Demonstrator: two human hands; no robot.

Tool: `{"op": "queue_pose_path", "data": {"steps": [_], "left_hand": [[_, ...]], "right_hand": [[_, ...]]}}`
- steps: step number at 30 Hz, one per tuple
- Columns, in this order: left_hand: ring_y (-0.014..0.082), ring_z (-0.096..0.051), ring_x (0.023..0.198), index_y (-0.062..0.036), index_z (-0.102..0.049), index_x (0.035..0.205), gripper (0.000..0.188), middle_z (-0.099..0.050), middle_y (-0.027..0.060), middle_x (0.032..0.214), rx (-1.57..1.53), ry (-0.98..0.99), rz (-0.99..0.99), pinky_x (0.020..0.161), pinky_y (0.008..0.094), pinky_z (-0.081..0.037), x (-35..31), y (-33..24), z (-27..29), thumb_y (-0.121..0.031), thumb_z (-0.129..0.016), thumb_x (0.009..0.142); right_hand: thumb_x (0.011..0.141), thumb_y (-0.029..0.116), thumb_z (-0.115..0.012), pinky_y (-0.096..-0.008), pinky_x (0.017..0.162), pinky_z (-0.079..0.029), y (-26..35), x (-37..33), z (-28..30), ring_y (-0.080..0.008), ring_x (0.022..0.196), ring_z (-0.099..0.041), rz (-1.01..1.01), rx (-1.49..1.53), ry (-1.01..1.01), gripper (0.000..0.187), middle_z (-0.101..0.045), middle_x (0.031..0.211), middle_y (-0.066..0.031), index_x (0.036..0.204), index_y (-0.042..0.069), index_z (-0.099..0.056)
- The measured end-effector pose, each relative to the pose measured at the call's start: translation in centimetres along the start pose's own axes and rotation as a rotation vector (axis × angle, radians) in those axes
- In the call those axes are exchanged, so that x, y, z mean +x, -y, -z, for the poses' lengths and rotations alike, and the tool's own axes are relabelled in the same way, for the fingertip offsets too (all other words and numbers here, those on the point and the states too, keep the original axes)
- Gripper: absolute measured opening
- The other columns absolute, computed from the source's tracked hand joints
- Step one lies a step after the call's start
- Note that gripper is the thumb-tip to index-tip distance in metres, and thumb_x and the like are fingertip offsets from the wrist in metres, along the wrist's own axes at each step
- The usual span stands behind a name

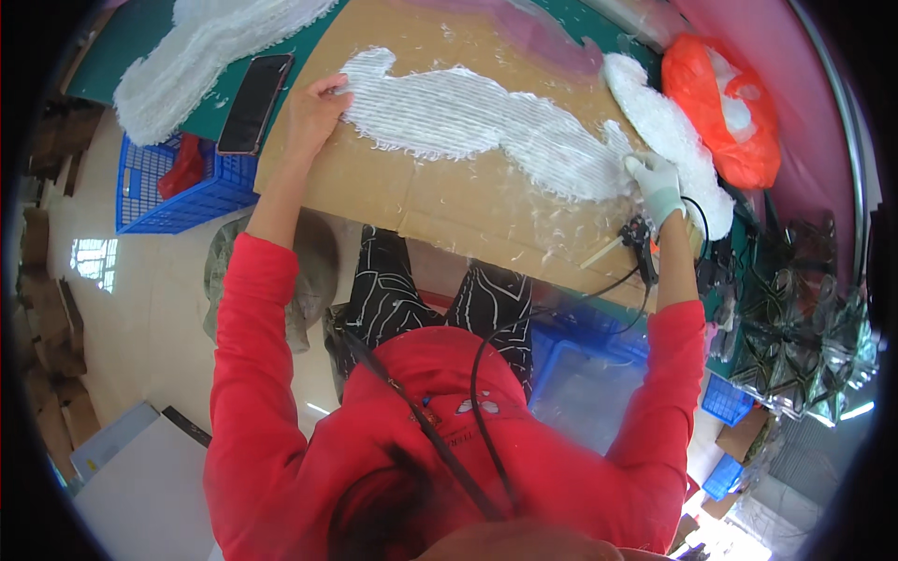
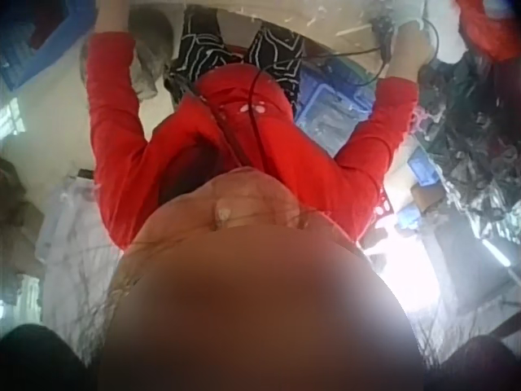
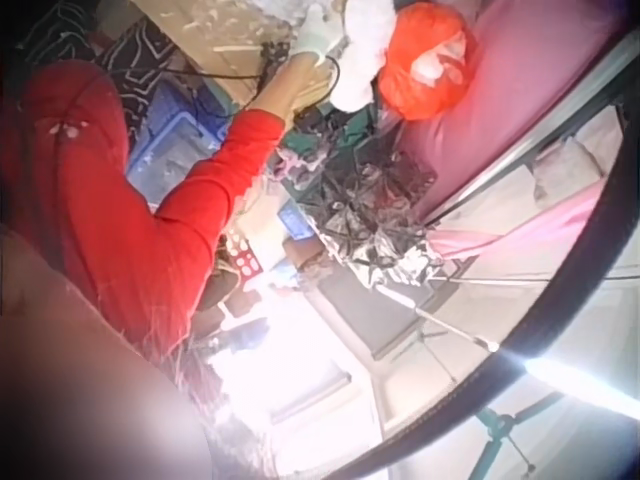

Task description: Applying hot glue and attaching white faux fur to a cardboard base to assemble craft accessories.

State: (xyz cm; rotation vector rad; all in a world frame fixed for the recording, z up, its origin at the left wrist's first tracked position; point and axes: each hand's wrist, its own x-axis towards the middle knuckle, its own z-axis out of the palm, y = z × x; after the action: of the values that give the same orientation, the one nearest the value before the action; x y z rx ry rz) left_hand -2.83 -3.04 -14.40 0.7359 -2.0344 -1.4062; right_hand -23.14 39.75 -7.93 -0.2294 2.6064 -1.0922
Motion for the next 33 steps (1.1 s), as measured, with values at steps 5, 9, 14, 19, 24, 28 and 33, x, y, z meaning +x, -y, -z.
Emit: {"op": "queue_pose_path", "data": {"steps": [5, 9, 14, 19, 24, 28, 33], "left_hand": [[0.0084, -0.053, 0.065, 0.0030, -0.063, 0.098, 0.032, -0.059, 0.0046, 0.076, -0.009, -0.005, -0.016, 0.057, 0.0215, -0.043, 0.4, 0.4, 0.0, -0.003, -0.070, 0.067], [0.0084, -0.053, 0.065, 0.0033, -0.063, 0.099, 0.033, -0.059, 0.0044, 0.076, -0.041, 0.013, 0.010, 0.057, 0.0211, -0.044, 0.5, 0.6, -0.1, -0.002, -0.070, 0.067], [0.0082, -0.053, 0.065, 0.0035, -0.063, 0.100, 0.033, -0.059, 0.0041, 0.076, -0.067, 0.022, 0.013, 0.057, 0.0211, -0.044, 0.6, 1.1, -0.2, -0.001, -0.069, 0.067], [0.0071, -0.052, 0.066, 0.0045, -0.063, 0.099, 0.032, -0.060, 0.0041, 0.079, -0.017, -0.001, -0.012, 0.057, 0.0196, -0.043, 0.3, 0.4, -0.1, 0.000, -0.069, 0.067], [0.0067, -0.052, 0.066, 0.0045, -0.063, 0.099, 0.033, -0.061, 0.0039, 0.078, -0.030, -0.004, 0.000, 0.058, 0.0189, -0.043, 0.3, 0.3, -0.3, 0.000, -0.069, 0.067], [0.0074, -0.054, 0.074, 0.0010, -0.063, 0.102, 0.033, -0.062, 0.0043, 0.090, 0.001, 0.031, 0.047, 0.066, 0.0190, -0.044, 0.6, 0.8, 0.0, -0.003, -0.070, 0.070], [0.0076, -0.054, 0.072, 0.0011, -0.062, 0.103, 0.033, -0.061, 0.0038, 0.086, -0.025, 0.044, 0.056, 0.065, 0.0191, -0.044, 0.6, 1.0, 0.0, -0.002, -0.069, 0.071]], "right_hand": [[0.078, 0.018, -0.062, -0.0239, 0.044, -0.043, 0.7, -0.1, -0.1, -0.0093, 0.052, -0.054, -0.023, 0.008, 0.024, 0.020, -0.061, 0.068, -0.0028, 0.089, 0.001, -0.064], [0.078, 0.018, -0.063, -0.0245, 0.046, -0.043, -0.3, 0.6, 0.0, -0.0098, 0.053, -0.055, -0.001, 0.042, 0.027, 0.021, -0.061, 0.067, -0.0035, 0.089, 0.000, -0.063], [0.078, 0.018, -0.064, -0.0247, 0.045, -0.042, -0.7, 0.8, -0.2, -0.0097, 0.053, -0.055, 0.010, 0.012, 0.029, 0.021, -0.061, 0.065, -0.0041, 0.087, -0.001, -0.063], [0.077, 0.022, -0.065, -0.0248, 0.045, -0.042, -0.8, 0.9, -0.3, -0.0096, 0.051, -0.053, -0.039, -0.046, 0.009, 0.022, -0.061, 0.065, -0.0041, 0.086, 0.002, -0.065], [0.077, 0.024, -0.065, -0.0244, 0.045, -0.041, -1.1, 1.1, -0.3, -0.0097, 0.050, -0.053, -0.043, -0.073, 0.005, 0.024, -0.061, 0.065, -0.0039, 0.087, 0.003, -0.065], [0.082, 0.020, -0.060, -0.0204, 0.039, -0.036, -0.8, 0.8, -0.5, -0.0085, 0.050, -0.053, -0.035, -0.096, 0.009, 0.022, -0.061, 0.067, -0.0031, 0.092, 0.001, -0.061], [0.077, 0.023, -0.065, -0.0232, 0.043, -0.041, -0.6, 0.5, -0.6, -0.0086, 0.050, -0.053, -0.067, -0.011, 0.011, 0.023, -0.061, 0.066, -0.0030, 0.090, 0.004, -0.065]]}}
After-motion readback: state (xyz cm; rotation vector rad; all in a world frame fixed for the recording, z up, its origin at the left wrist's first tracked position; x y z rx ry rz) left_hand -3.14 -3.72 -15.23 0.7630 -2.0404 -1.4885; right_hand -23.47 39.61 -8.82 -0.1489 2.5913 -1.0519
